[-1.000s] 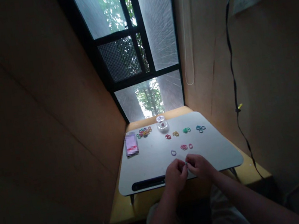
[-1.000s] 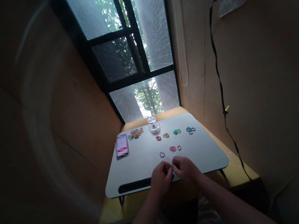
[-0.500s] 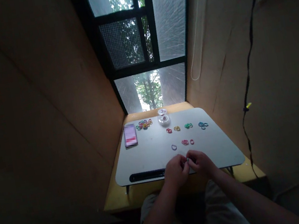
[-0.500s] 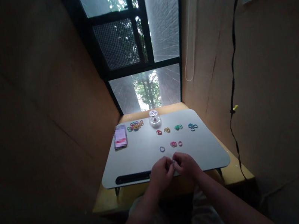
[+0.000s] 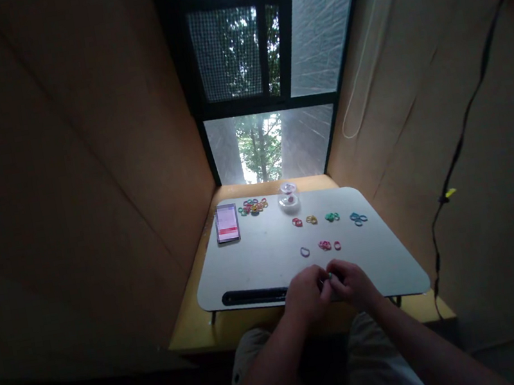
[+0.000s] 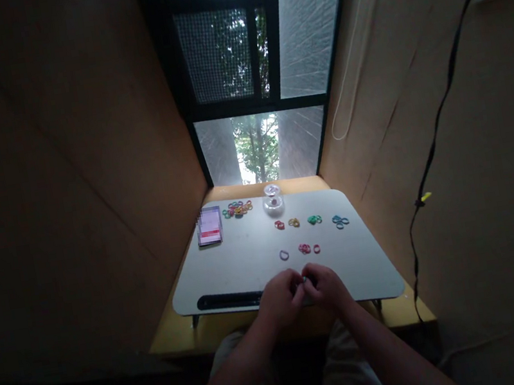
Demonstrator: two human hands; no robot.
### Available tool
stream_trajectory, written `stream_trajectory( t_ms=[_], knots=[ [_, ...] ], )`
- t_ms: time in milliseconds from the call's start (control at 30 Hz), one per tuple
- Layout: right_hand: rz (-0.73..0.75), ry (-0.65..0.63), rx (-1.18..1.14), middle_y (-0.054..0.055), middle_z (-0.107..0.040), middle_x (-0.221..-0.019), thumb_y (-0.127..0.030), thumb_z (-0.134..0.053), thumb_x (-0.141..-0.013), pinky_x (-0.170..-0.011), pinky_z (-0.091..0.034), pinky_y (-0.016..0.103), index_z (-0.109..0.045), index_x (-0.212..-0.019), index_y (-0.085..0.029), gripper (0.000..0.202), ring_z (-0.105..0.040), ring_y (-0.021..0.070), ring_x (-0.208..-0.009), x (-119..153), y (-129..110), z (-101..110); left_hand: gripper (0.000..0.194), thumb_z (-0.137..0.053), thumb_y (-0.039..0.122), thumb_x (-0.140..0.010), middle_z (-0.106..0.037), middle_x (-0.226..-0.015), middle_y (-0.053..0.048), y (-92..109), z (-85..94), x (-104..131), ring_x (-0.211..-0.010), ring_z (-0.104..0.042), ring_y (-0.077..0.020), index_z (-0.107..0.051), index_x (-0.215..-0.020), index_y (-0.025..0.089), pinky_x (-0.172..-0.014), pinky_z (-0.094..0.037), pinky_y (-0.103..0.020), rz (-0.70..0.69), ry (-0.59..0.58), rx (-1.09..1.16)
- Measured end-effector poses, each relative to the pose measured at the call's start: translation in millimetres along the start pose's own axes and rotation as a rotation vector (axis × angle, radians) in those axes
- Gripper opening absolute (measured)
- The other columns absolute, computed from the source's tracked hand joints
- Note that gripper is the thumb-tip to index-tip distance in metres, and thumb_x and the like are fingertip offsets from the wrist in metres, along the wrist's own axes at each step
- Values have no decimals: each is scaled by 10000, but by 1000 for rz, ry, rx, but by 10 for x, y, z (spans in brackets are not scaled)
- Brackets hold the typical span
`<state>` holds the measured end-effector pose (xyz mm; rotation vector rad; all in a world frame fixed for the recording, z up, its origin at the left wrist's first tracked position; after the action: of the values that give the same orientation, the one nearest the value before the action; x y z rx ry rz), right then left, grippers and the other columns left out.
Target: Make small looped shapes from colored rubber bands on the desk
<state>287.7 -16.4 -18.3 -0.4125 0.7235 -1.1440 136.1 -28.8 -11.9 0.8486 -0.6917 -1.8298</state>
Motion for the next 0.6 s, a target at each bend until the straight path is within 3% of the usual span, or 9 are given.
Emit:
stream_trajectory(
  t_ms=[600],
  knots=[
    [26, 20, -57, -29, -526, -621, -176, -481, -756, -571, -347, 238, -511, -692, -202, 75, -493, 131, -589, 31, 24, 5, 68, -548, 240, -832, -610, -729, 9, 63, -18, -2, -655, -521, -128, -597, -810, 199, -603, -326, -250, 32, 9, -25]
  ],
)
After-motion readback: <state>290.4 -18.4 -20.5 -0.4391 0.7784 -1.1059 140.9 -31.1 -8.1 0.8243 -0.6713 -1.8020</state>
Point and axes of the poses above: each hand's wrist, its own x-axis away from the middle knuckle, its own z-axis out of the back of the hand, y = z × x, the point moved 3 cm from there along -x, towards the middle knuckle
